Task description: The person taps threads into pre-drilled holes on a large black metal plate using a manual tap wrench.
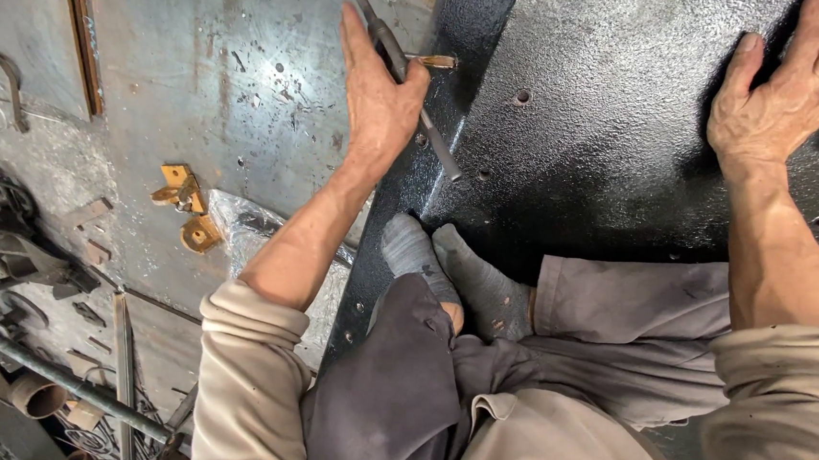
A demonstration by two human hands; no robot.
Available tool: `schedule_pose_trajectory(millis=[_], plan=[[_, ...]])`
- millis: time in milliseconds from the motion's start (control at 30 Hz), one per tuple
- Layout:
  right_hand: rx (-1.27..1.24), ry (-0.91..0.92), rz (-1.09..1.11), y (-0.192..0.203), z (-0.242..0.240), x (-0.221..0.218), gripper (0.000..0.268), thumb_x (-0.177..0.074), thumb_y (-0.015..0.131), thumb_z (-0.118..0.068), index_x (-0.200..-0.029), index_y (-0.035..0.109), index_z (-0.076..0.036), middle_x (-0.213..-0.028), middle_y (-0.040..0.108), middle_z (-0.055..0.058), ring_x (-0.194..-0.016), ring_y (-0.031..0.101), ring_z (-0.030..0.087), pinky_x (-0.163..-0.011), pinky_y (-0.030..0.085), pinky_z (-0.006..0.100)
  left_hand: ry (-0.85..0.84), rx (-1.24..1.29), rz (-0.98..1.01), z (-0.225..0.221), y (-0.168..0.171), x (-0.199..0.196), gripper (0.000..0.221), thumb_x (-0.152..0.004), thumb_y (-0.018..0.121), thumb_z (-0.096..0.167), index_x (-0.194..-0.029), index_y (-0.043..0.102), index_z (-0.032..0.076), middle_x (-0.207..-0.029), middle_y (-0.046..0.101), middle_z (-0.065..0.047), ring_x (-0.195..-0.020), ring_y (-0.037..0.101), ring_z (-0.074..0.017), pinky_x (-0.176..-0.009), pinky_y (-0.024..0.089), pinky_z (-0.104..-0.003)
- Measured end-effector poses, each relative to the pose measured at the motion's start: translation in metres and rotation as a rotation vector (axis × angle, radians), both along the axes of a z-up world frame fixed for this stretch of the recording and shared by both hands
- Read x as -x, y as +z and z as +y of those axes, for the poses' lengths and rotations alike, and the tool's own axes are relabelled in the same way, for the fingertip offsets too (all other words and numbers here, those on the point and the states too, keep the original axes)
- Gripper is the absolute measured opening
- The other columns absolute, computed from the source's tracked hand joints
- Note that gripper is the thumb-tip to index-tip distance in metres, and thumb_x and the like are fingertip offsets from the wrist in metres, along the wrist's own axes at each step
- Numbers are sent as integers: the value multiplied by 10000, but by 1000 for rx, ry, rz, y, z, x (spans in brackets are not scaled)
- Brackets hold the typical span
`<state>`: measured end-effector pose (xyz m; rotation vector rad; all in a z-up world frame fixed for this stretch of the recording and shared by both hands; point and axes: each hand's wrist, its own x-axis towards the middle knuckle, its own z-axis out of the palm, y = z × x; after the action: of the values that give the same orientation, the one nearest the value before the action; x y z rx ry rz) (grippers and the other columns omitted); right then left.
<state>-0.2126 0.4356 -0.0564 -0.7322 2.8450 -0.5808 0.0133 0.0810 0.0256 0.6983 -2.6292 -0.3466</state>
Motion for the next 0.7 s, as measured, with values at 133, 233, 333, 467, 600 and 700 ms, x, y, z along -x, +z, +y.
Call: schedule_pose_trajectory(millis=[133, 233, 333, 467, 600, 700], plan=[[-9, 9, 12, 1, -2, -1, 669, -1063, 562, -285, -1676, 434, -49, -1687, 334, 231, -1550, 288, 426, -1250, 173, 600, 467, -801, -256, 4, 11, 9, 984, -812, 677, 158, -1560, 92, -101, -947, 678, -163, -753, 724, -243, -652, 641, -377], [16, -10, -11, 3, -4, -2, 659, -1067, 576, -281, -1663, 431, -43, -1671, 342, 241, -1535, 302, 433, -1241, 182, 598, 532, -931, -209, 6, 7, 10, 910, -815, 665, 155, -1538, 184, -116, -815, 694, -110, -720, 739, -211, -657, 646, -377], [3, 12, 28, -3, -1, 0, 654, -1073, 570, -281, -1666, 429, -43, -1653, 368, 246, -1512, 337, 428, -1232, 207, 587, 582, -1035, -218, 7, 13, 12, 867, -817, 627, 151, -1532, 205, -102, -782, 683, -89, -666, 746, -214, -609, 654, -392], [16, 6, 57, -13, 4, -1, 607, -1110, 551, -332, -1629, 421, -46, -1629, 430, 227, -1471, 416, 411, -1218, 281, 558, 330, -764, -216, 5, -19, -14, 857, -883, 637, 140, -1553, 157, -98, -809, 714, -115, -665, 745, -237, -643, 615, -384], [-27, 39, 107, -13, 4, -2, 604, -1127, 545, -329, -1647, 417, -51, -1648, 436, 221, -1486, 424, 402, -1230, 293, 543, 207, -750, -198, -12, -27, -24, 874, -919, 648, 119, -1569, 97, -78, -770, 695, -114, -628, 735, -241, -605, 614, -372], [37, -5, 23, -2, -5, -3, 641, -1065, 572, -292, -1643, 429, -55, -1599, 471, 205, -1436, 443, 406, -1198, 309, 543, 140, -786, -367, -27, -35, -32, 815, -893, 540, 54, -1563, 84, -42, -716, 645, -86, -528, 689, -257, -466, 556, -376]])
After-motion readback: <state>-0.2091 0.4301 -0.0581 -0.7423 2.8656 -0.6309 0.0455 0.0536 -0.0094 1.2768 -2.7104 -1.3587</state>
